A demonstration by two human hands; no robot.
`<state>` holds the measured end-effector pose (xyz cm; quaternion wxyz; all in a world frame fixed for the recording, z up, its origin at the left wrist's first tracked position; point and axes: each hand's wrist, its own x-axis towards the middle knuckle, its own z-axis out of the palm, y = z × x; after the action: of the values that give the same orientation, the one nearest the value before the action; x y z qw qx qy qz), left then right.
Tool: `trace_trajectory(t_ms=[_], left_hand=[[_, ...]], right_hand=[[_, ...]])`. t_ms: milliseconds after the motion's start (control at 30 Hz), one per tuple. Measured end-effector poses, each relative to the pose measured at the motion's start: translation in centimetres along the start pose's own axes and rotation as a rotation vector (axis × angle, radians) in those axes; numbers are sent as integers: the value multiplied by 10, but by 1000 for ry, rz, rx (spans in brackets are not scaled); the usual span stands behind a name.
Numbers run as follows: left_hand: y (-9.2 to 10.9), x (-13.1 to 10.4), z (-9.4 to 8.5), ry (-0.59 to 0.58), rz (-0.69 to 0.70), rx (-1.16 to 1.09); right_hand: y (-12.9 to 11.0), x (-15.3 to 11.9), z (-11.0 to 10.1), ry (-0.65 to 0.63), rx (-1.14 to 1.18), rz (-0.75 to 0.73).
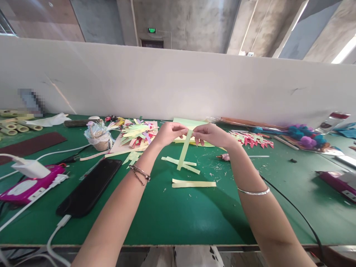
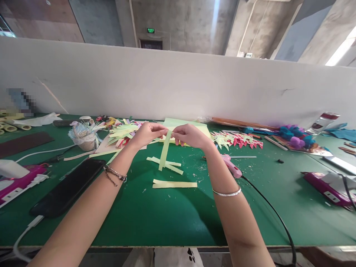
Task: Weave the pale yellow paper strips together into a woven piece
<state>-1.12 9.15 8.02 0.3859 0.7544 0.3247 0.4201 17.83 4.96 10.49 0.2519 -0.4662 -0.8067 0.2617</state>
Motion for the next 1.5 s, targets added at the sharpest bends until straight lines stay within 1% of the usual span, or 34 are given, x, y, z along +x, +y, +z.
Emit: trace_trajectory(t_ms=[133, 300, 433, 500, 733, 900, 1000, 1100, 1167, 1333, 1500], left_hand=[[3, 0, 2, 35, -5, -33], [2, 1, 1, 10, -13, -6], [-1, 2, 1, 23, -56, 12], [-2, 2, 1, 32, -76, -2], [0, 1, -1, 3, -90, 8], [1, 0, -1, 17, -82, 74], [0, 0, 1, -15, -68, 108], [-3, 0, 3, -78, -41, 35], [-4, 1, 3, -90, -32, -7], [-4, 2, 2, -32, -38, 29], [-2, 1, 1, -4, -72, 62]], right_hand=[[1, -1, -2, 7, -12, 5], [2, 0, -1, 2, -1, 7], [1, 1, 0, 3, 17, -1], [0, 1, 1, 23, -1, -6], [-2, 2, 4, 67, -62, 4], [-2, 4, 8, 142, -72, 17], [-4, 5, 12, 168, -74, 9], [-5, 4, 12, 165, -51, -1], [-6, 4, 12, 166, -41, -1], [-5, 3, 8, 165, -27, 14], [-3, 3, 7, 189, -32, 18]])
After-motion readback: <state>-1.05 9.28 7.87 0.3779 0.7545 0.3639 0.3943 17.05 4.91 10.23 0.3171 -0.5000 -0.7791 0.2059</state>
